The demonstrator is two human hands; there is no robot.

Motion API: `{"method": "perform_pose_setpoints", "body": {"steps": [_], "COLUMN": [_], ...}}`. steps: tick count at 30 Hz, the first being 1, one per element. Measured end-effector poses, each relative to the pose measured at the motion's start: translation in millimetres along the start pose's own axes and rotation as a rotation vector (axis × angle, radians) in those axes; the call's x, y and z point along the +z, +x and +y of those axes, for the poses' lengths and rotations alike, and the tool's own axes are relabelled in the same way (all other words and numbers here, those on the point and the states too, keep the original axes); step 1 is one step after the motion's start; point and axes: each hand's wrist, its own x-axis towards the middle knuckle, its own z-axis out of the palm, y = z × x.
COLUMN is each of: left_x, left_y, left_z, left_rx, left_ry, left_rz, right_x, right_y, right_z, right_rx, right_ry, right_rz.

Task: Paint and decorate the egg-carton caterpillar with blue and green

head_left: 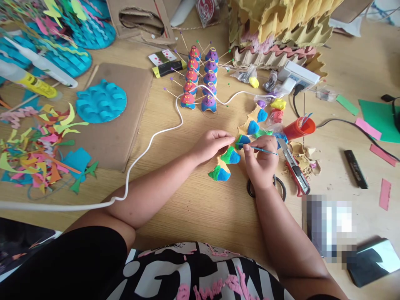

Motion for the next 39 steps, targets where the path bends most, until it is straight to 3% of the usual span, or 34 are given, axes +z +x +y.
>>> {"method": "perform_pose_setpoints", "body": {"steps": [21, 39], "left_x": [-1.9, 2.0], "left_y": [-1.9, -7.3], "left_z": [-0.4, 4.5], "left_rx": [0.027, 0.043], "left_ry": [0.039, 0.108], "left_rz": [-0.057, -0.034], "right_x": [1.3, 1.2], "right_y": [2.2, 1.1], "right_z": [-4.7, -1.4], "right_rx": [0.008, 0.057], "right_ry": [-0.036, -0.031], "right_rz": [0.025, 0.000]}}
